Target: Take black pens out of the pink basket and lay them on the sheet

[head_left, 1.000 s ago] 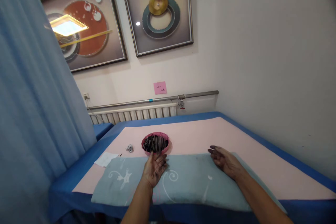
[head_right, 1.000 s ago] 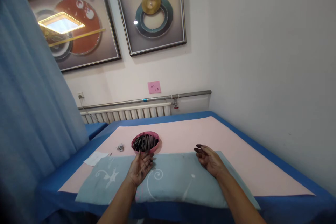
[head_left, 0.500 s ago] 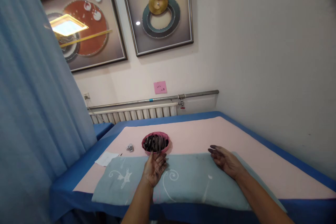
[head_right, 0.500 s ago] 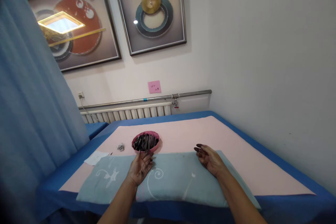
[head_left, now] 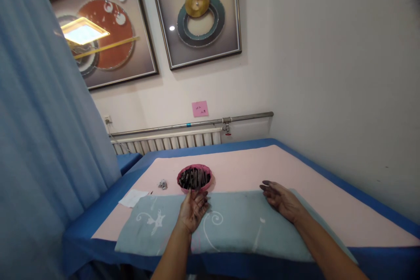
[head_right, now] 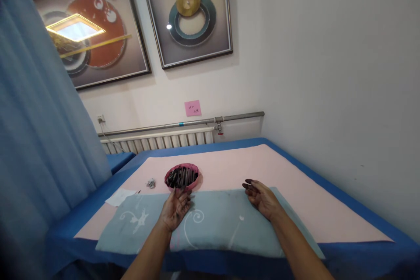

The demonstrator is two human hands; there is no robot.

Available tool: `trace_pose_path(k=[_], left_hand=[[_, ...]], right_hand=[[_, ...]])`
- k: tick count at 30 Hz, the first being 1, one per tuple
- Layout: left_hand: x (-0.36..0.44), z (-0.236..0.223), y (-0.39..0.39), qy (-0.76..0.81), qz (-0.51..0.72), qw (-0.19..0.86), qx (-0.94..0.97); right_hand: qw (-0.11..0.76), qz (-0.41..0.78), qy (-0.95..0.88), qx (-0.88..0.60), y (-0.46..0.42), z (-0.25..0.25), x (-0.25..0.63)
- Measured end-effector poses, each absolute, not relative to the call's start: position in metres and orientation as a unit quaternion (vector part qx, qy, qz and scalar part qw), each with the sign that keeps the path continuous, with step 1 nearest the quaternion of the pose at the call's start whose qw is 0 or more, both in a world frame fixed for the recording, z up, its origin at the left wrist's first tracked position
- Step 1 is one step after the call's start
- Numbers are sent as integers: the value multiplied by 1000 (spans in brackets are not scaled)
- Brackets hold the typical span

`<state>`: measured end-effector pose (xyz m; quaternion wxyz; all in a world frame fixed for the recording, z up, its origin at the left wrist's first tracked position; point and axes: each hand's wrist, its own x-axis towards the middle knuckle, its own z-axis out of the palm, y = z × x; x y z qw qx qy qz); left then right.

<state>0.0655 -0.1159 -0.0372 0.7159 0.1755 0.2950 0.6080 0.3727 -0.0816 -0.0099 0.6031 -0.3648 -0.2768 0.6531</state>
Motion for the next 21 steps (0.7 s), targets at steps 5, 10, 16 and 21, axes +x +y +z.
trace_pose_path(k=[5,10,16,21], left_hand=[[66,-37,-117,296,610,713,178],[67,-35,-118,299,608,712,181],[68,-34,-120,300,609,711,182],[68,-34,-120,299,610,711,183]], right_hand=[[603,652,-277,-367,-81,-10,373],[603,653,-273,-368,-80,-11,373],[602,654,-272,-369,-79,-11,373],[599,656,-275,-369,-79,-12,374]])
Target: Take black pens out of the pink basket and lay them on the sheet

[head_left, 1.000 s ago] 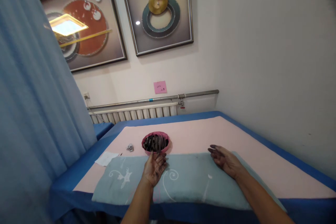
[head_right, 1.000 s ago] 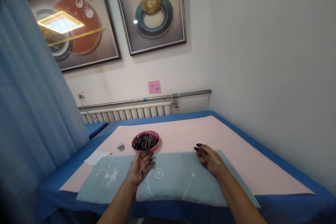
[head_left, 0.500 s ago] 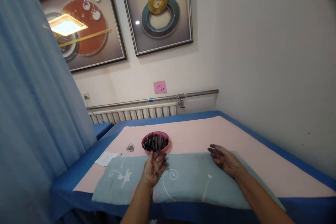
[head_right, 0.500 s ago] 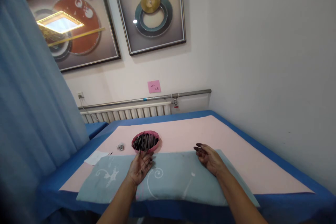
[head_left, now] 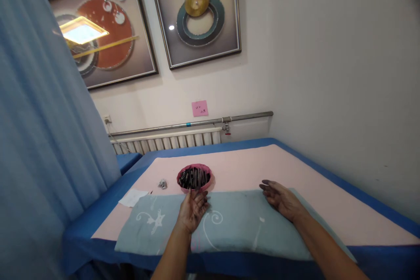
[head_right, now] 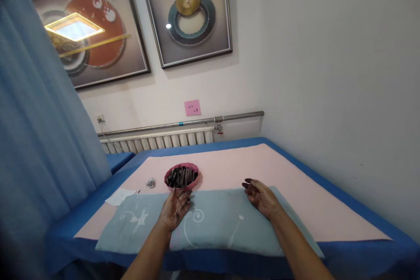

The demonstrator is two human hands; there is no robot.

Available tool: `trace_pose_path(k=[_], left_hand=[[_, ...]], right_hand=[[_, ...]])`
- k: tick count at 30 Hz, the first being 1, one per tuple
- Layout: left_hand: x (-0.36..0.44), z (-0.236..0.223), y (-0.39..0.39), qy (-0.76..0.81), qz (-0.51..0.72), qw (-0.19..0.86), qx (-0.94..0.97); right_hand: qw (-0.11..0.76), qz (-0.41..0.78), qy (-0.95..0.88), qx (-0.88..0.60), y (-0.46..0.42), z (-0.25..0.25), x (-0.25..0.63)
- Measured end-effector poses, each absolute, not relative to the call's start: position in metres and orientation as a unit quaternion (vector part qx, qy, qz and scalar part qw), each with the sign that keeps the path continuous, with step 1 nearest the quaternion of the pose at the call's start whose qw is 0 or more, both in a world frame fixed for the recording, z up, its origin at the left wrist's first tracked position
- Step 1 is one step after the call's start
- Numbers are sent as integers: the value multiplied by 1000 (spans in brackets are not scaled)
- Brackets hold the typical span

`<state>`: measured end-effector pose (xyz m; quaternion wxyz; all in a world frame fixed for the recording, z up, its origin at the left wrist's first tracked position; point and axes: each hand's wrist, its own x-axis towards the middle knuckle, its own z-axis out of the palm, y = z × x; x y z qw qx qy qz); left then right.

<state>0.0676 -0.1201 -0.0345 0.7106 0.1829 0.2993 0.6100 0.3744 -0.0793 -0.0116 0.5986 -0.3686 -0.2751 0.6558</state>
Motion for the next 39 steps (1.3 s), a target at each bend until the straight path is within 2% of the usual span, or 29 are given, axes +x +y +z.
trace_pose_path(k=[39], left_hand=[[67,-36,-119,305,608,707,193]], right_hand=[[598,656,-282,-364,-74,-21,378]])
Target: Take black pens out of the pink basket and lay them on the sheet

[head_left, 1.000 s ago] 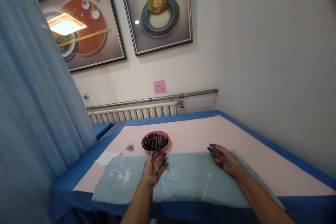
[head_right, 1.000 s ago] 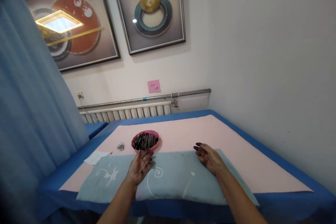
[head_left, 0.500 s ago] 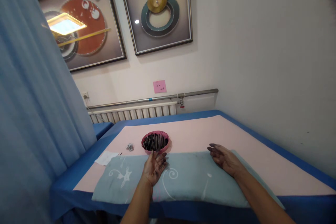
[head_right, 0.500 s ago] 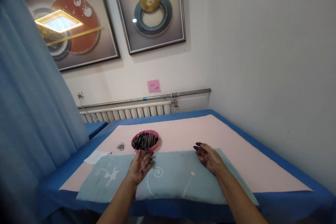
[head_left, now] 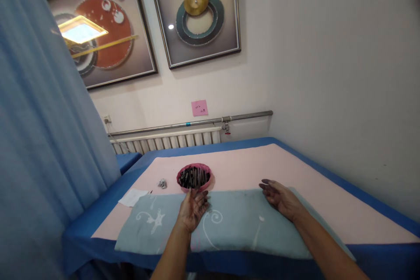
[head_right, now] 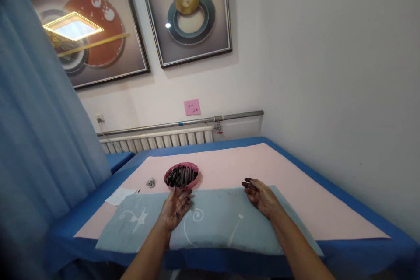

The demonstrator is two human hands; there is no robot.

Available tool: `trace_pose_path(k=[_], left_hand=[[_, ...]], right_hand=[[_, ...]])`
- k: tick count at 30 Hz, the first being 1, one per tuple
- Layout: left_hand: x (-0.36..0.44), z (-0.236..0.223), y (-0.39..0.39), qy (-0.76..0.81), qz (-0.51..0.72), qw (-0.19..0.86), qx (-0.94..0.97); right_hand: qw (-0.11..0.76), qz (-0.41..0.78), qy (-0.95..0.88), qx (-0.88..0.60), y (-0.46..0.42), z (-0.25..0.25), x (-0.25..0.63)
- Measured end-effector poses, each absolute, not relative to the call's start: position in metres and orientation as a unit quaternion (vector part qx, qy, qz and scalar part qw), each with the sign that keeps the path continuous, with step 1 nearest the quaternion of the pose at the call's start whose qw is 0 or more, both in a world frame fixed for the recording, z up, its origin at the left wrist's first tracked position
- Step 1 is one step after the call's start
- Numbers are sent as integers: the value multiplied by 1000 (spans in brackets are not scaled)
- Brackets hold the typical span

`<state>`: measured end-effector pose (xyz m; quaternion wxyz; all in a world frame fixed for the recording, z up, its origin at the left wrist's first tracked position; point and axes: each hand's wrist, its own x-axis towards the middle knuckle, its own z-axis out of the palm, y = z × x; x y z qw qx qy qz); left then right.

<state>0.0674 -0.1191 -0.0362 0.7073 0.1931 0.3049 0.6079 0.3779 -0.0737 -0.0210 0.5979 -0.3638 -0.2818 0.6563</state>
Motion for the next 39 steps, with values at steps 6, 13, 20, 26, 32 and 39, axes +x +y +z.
trace_pose_path(k=[6,13,20,26,32,39], left_hand=[[66,-38,-117,306,607,708,192],[65,-40,-115,303,605,711,191],[66,-39,-116,305,607,709,190],[66,-38,-118,309,609,706,187],[67,-36,-119,307,608,708,188],[68,-34,-121,307,609,707,189]], right_hand=[[596,659,-282,-362,-74,-19,377],[601,658,-278,-360,-76,-17,376],[602,658,-275,-360,-80,-11,374],[601,656,-274,-366,-82,-10,373],[600,654,-273,-370,-82,-9,372],[601,652,-274,-372,-82,-9,372]])
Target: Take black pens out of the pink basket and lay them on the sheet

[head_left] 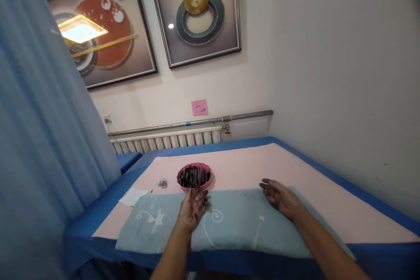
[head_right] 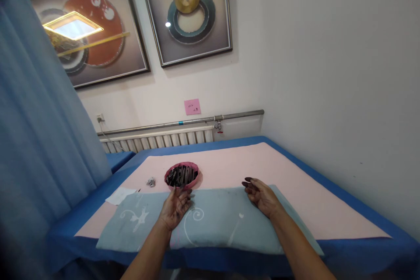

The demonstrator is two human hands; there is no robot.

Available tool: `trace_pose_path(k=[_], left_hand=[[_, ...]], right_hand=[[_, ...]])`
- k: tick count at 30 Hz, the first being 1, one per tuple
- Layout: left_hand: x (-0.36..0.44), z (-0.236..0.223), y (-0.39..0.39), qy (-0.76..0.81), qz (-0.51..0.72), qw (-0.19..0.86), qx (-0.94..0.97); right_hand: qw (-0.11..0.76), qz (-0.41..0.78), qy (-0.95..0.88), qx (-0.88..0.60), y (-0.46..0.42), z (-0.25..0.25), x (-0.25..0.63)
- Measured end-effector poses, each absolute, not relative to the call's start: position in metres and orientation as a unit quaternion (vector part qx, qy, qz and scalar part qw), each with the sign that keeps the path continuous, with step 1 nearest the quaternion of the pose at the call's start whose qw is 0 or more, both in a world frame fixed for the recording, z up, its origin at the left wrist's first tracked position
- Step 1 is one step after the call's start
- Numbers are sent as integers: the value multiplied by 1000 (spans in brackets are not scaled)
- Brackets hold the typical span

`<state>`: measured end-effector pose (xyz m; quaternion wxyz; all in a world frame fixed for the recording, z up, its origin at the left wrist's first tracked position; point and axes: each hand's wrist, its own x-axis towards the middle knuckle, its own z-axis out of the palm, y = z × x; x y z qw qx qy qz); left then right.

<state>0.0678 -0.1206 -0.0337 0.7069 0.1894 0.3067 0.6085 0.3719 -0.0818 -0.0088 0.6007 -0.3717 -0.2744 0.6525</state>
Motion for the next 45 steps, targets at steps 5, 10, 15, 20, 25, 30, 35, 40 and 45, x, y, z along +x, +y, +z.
trace_pose_path(k=[5,10,15,20,25,30,35,40,45], left_hand=[[68,-33,-121,310,608,706,190],[68,-35,-120,309,608,706,192],[67,-36,-119,311,606,707,192],[67,-35,-121,310,607,705,194],[69,-33,-121,308,608,705,195],[69,-33,-120,313,606,705,193],[69,-32,-121,315,607,704,190],[69,-31,-123,312,610,703,190],[69,-32,-123,312,608,705,191]], right_hand=[[601,653,-278,-366,-80,-12,373],[598,656,-279,-366,-79,-15,374],[599,656,-278,-366,-78,-15,374],[601,655,-275,-365,-80,-12,374],[603,654,-272,-367,-83,-9,372],[604,652,-272,-369,-83,-8,372],[603,651,-274,-371,-84,-9,372],[602,651,-277,-370,-83,-9,371],[601,652,-278,-370,-82,-10,372]])
